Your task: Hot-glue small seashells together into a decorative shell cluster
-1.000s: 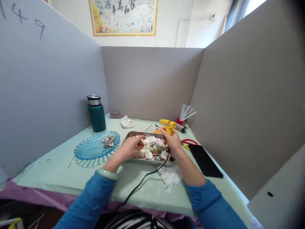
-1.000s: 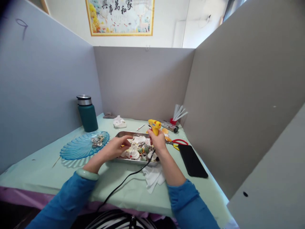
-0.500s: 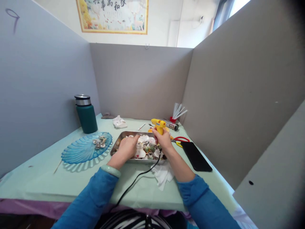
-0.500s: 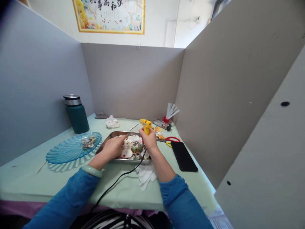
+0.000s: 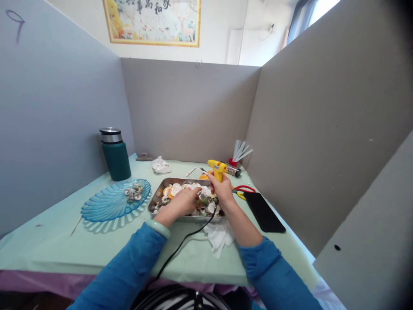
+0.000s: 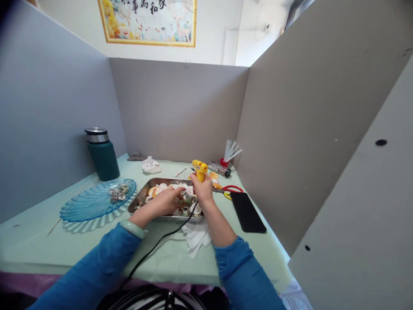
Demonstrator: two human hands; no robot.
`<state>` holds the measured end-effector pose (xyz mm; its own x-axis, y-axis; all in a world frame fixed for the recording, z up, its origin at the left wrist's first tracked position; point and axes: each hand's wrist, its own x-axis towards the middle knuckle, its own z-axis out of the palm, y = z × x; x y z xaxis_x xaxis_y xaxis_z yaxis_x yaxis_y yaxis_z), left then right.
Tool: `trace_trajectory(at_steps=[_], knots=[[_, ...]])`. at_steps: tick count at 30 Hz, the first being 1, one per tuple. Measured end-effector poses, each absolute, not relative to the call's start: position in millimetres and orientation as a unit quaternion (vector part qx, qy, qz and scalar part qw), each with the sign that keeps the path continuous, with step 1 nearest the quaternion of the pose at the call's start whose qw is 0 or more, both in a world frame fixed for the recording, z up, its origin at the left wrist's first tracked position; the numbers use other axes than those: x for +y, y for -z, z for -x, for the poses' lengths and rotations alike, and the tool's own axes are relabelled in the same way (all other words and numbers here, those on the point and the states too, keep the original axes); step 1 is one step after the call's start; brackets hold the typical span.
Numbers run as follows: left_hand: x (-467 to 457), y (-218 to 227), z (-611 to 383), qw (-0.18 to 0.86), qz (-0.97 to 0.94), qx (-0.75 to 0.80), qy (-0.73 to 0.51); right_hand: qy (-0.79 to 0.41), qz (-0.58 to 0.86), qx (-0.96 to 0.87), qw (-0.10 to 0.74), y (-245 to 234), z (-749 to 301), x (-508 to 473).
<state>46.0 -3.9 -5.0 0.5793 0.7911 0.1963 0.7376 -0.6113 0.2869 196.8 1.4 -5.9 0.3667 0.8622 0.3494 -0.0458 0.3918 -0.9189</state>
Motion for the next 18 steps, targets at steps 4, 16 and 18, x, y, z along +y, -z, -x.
trace_trajectory(at_steps=[4,16,18], knots=[[7.6,-1.2,-30.7,0.101,-0.874,0.426,-0.212,-0.326,0.442,-0.461,0.697,6.2,-196.0,1.2],[24.1,4.1,-12.8,0.034,-0.835,0.524,-0.165,-0.317,0.455,-0.483,0.678,14.3,-193.9,3.4],[24.5,5.8,-14.6,0.045,-0.838,0.521,-0.155,-0.313,0.456,-0.484,0.679,14.9,-193.2,3.4]])
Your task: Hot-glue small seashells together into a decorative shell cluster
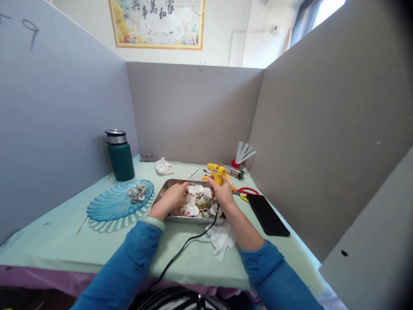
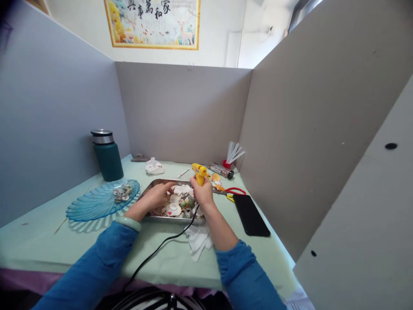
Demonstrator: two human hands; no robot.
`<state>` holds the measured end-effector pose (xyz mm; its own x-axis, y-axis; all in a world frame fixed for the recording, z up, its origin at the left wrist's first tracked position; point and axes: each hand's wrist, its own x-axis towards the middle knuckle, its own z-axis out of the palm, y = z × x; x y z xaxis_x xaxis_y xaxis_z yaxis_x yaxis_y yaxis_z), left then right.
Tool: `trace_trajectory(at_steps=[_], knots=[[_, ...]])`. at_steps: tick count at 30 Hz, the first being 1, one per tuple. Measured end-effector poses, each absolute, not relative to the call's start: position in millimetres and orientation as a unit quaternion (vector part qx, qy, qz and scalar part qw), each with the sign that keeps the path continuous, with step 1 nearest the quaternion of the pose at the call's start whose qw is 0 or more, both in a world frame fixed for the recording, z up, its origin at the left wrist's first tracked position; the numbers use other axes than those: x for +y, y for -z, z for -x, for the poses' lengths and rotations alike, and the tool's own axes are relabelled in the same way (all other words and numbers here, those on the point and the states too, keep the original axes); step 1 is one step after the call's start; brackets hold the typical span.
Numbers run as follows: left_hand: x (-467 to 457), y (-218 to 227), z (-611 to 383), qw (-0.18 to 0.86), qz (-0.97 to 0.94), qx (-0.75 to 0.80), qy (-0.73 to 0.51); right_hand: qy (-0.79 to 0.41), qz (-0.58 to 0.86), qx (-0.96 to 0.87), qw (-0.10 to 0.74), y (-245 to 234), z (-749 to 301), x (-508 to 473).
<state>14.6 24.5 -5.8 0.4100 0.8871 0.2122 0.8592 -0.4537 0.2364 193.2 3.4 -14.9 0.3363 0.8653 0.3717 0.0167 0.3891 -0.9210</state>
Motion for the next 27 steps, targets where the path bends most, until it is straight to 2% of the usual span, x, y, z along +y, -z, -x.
trace_trajectory(at_steps=[5,19,21,25,27], knots=[[30.0,9.5,-10.2,0.040,-0.839,0.519,-0.157,-0.305,0.458,-0.485,0.680,16.1,-191.6,3.9],[35.6,11.0,0.5,0.143,-0.779,0.509,-0.338,-0.314,0.464,-0.486,0.670,17.5,-190.2,3.6],[35.5,9.9,-0.8,0.205,-0.754,0.497,-0.378,-0.331,0.461,-0.486,0.665,16.6,-189.7,2.2],[29.3,5.6,-6.8,0.395,-0.670,0.433,-0.455,-0.382,0.438,-0.502,0.640,14.2,-187.5,-2.4],[24.2,3.1,-10.7,0.442,-0.647,0.392,-0.482,-0.410,0.423,-0.515,0.623,12.7,-185.4,-5.0]])
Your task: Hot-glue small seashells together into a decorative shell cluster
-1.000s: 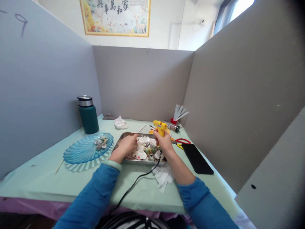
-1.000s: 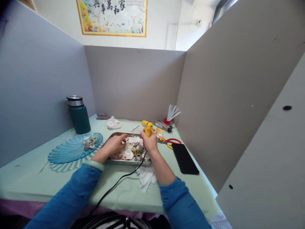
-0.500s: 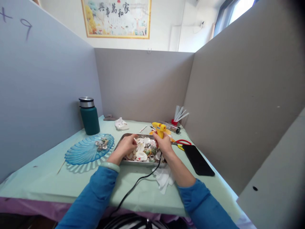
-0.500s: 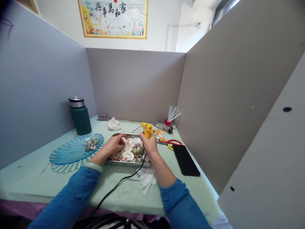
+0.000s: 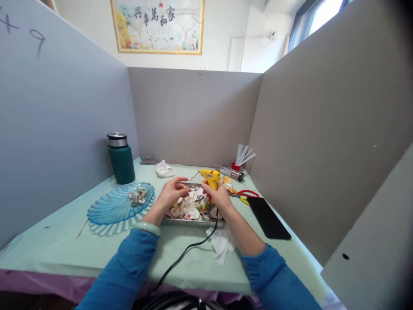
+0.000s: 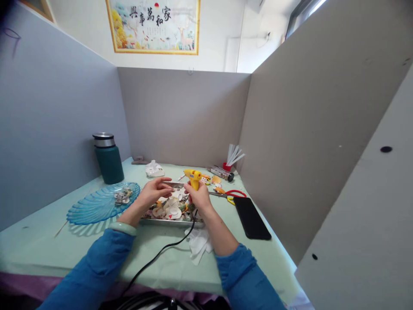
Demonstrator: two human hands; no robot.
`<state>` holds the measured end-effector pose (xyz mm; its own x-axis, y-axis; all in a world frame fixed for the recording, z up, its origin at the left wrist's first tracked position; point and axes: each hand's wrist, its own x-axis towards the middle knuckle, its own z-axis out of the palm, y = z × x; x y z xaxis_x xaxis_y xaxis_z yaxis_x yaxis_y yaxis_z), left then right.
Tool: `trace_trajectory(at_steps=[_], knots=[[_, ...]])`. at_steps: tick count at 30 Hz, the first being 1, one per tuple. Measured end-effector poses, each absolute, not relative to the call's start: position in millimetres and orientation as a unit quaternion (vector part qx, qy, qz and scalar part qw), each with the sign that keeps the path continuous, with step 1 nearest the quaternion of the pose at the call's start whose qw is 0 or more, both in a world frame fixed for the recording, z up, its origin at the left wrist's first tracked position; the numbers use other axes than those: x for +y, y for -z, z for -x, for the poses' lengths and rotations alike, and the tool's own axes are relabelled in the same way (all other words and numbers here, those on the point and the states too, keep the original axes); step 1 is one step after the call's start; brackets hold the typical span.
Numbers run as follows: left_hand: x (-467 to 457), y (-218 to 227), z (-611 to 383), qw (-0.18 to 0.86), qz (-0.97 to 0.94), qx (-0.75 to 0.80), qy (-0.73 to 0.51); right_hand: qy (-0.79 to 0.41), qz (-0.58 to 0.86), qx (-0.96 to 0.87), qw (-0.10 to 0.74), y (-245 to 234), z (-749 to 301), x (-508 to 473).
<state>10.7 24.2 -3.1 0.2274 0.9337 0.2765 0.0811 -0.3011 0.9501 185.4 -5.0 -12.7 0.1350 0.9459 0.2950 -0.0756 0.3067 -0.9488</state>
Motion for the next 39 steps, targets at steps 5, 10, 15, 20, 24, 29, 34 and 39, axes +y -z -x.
trace_trajectory(at_steps=[5,10,15,20,24,29,34,39], knots=[[16.6,2.5,-17.8,0.451,-0.641,0.348,-0.514,-0.445,0.416,-0.518,0.601,9.4,-180.6,-10.3],[16.6,7.5,-20.4,0.409,-0.670,0.327,-0.527,-0.464,0.413,-0.506,0.599,6.8,-180.4,-14.0],[19.0,10.7,-20.0,0.411,-0.686,0.298,-0.521,-0.455,0.404,-0.484,0.628,5.3,-180.3,-14.3],[18.2,7.4,-18.2,0.453,-0.660,0.301,-0.519,-0.418,0.413,-0.484,0.649,6.2,-179.2,-11.9],[14.2,2.4,-18.1,0.486,-0.611,0.323,-0.535,-0.414,0.404,-0.492,0.650,6.1,-179.3,-12.3],[14.0,4.3,-17.5,0.470,-0.616,0.335,-0.536,-0.441,0.386,-0.495,0.642,5.6,-181.0,-13.4],[18.3,10.7,-16.8,0.459,-0.617,0.342,-0.540,-0.454,0.398,-0.497,0.623,6.6,-181.1,-13.5],[17.7,9.7,-17.1,0.457,-0.630,0.336,-0.531,-0.462,0.390,-0.503,0.618,7.4,-180.4,-13.3]])
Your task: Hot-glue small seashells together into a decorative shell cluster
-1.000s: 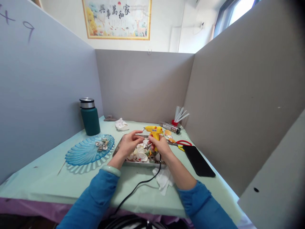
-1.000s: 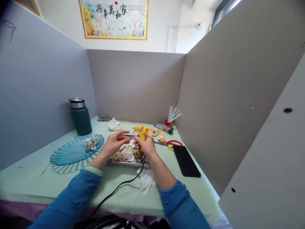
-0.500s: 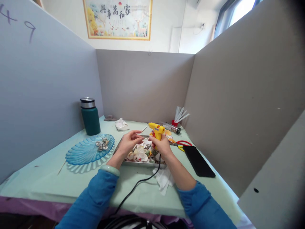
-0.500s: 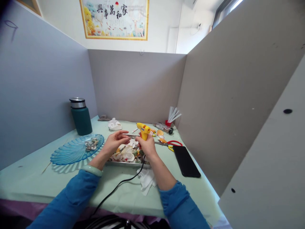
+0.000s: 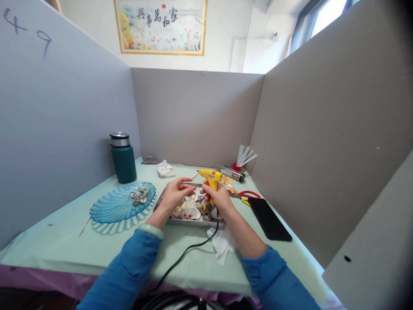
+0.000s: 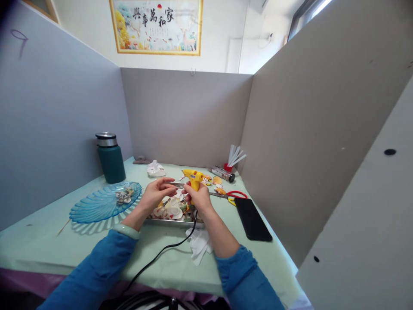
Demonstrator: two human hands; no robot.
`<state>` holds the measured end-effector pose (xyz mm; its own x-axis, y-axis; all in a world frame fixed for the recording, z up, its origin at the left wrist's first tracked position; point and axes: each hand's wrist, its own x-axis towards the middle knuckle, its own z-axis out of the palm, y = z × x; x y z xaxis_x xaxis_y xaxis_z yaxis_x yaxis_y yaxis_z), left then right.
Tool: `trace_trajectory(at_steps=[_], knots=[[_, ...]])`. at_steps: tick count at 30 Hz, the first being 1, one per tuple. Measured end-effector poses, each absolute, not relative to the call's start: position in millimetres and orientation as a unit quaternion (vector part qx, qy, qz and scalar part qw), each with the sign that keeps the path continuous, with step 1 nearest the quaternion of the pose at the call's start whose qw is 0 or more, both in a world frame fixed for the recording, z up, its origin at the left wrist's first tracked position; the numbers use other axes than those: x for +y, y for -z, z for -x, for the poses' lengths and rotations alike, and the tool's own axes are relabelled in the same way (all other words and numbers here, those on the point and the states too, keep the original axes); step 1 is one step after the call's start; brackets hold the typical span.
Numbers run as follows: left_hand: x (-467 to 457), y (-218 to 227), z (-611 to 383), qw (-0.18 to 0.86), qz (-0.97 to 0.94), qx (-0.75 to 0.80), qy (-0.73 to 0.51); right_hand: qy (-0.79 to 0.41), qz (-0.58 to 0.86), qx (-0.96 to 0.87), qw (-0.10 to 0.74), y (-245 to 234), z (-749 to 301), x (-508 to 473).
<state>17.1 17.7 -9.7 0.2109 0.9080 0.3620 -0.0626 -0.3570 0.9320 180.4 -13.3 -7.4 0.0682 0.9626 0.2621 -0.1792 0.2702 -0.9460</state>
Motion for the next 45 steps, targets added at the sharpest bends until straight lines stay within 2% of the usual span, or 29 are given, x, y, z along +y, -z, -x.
trace_trajectory(at_steps=[12,45], knots=[[10.9,2.4,-16.6,0.502,-0.599,0.312,-0.540,-0.422,0.386,-0.498,0.652,3.0,-177.7,-16.1],[15.4,6.9,-20.7,0.485,-0.575,0.313,-0.579,-0.339,0.422,-0.526,0.656,11.9,-179.6,-8.2]])
